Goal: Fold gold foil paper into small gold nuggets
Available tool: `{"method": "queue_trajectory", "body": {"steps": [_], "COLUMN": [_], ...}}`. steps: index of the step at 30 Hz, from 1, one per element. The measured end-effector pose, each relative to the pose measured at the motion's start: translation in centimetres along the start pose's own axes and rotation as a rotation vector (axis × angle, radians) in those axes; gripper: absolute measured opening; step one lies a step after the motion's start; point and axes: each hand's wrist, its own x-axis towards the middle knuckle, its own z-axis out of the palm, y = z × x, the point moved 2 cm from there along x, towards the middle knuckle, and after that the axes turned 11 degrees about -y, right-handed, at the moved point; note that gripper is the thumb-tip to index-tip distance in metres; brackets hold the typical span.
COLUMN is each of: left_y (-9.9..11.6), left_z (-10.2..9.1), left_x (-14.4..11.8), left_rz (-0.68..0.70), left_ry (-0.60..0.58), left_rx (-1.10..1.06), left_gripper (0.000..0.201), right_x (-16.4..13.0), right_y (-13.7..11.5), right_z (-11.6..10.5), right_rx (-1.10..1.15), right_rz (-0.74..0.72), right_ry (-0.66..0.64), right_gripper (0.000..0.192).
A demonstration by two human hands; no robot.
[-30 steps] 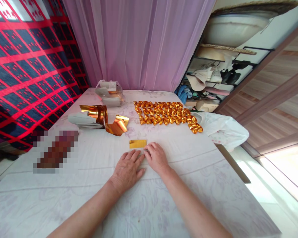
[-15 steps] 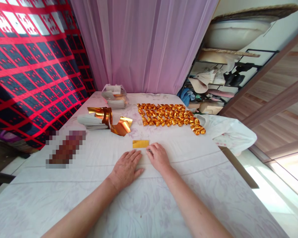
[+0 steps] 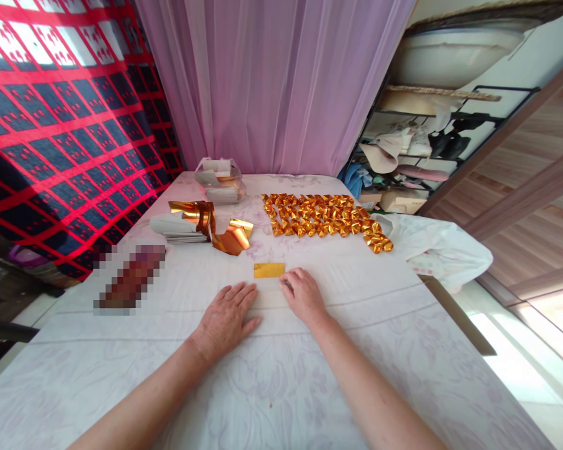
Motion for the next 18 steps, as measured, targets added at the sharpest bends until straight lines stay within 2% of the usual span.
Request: {"method": "queue_trajectory", "body": {"steps": [4,9,14,16,18], "left_y": [0.2,1.2,1.6,1.5,1.4], "left_z": [-0.5,-1.2,-1.4,-1.4,-1.3], "left_x": [0.2,1.4,2.2,2.1,1.9], "left_rz": [-0.005,-0.003,-0.014,-0.014,-0.013], "left_ry": [0.003,0.009,0.009,0.015,0.02], "left_rx": [0.035,0.082,0.083,0.079,0.074], "left_gripper": [0.049,0.035,0.03,0.029,0.028], "right_x": [0.0,-0.1,-0.6,-1.0,-1.4], "right_y": [-0.1,-0.2,-1.0,-1.8,-2.6], "right_z": [0.0,0.0,-0.3,-0.3,0.0], "right_rx": [0.0,-0.011,-0.042,-0.077,-0.12], "right_rz": [-0.004,-0.01,-0.049,-0.111,-0.185], "right_ry": [0.004,0.016,0.028,-0.014,-0.125], "right_gripper": [0.012,0.012,0.024,0.036,0.044]}}
